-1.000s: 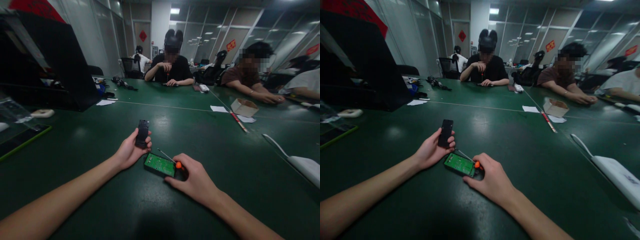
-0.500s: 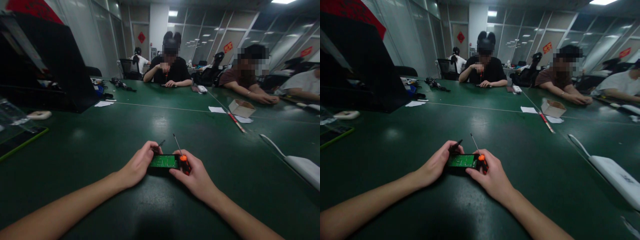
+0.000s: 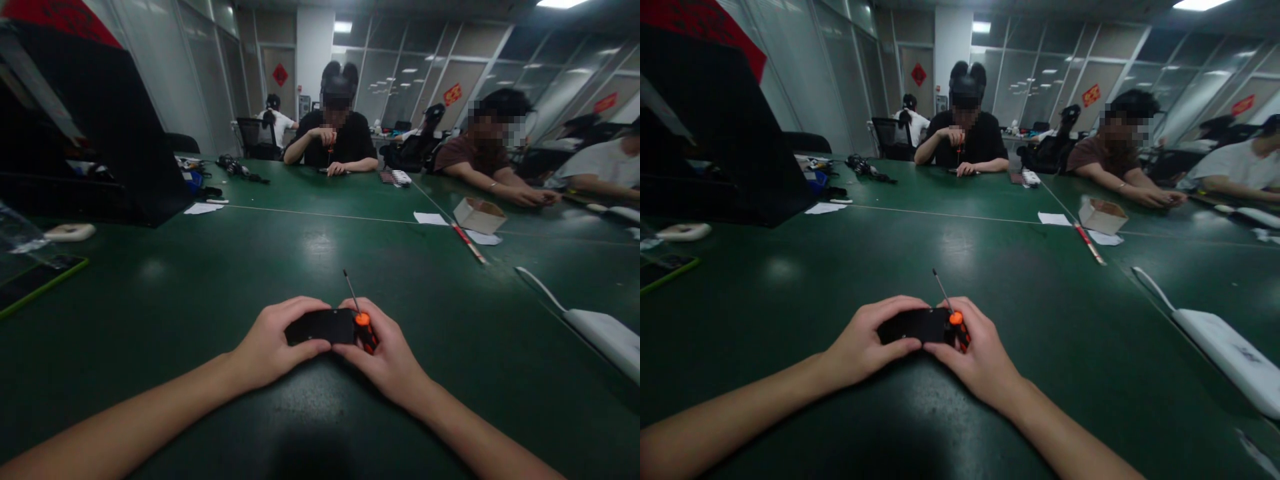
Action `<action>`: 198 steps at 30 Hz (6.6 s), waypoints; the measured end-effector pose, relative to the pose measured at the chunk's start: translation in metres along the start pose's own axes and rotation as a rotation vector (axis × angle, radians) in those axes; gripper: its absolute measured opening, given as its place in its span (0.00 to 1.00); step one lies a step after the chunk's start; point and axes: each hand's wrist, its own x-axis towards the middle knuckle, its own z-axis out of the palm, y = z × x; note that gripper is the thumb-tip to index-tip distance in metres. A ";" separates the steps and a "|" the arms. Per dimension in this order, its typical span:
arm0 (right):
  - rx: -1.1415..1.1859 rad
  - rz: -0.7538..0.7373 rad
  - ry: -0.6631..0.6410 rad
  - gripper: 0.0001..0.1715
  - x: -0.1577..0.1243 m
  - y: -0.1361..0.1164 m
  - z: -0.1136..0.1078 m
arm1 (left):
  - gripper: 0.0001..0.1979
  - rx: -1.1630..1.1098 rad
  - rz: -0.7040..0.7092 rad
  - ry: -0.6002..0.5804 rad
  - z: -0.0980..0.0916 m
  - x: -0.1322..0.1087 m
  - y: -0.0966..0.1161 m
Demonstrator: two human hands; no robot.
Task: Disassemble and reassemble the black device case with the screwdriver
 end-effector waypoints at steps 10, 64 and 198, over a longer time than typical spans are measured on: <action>0.072 -0.017 0.038 0.21 0.002 0.004 -0.002 | 0.22 -0.034 -0.098 0.139 0.002 0.000 0.006; 0.340 0.506 0.140 0.27 0.007 -0.004 -0.002 | 0.20 -0.797 -0.373 0.101 0.006 0.003 -0.011; 0.592 0.460 0.045 0.27 0.001 -0.013 0.024 | 0.22 -0.914 -0.377 0.063 0.014 0.005 -0.006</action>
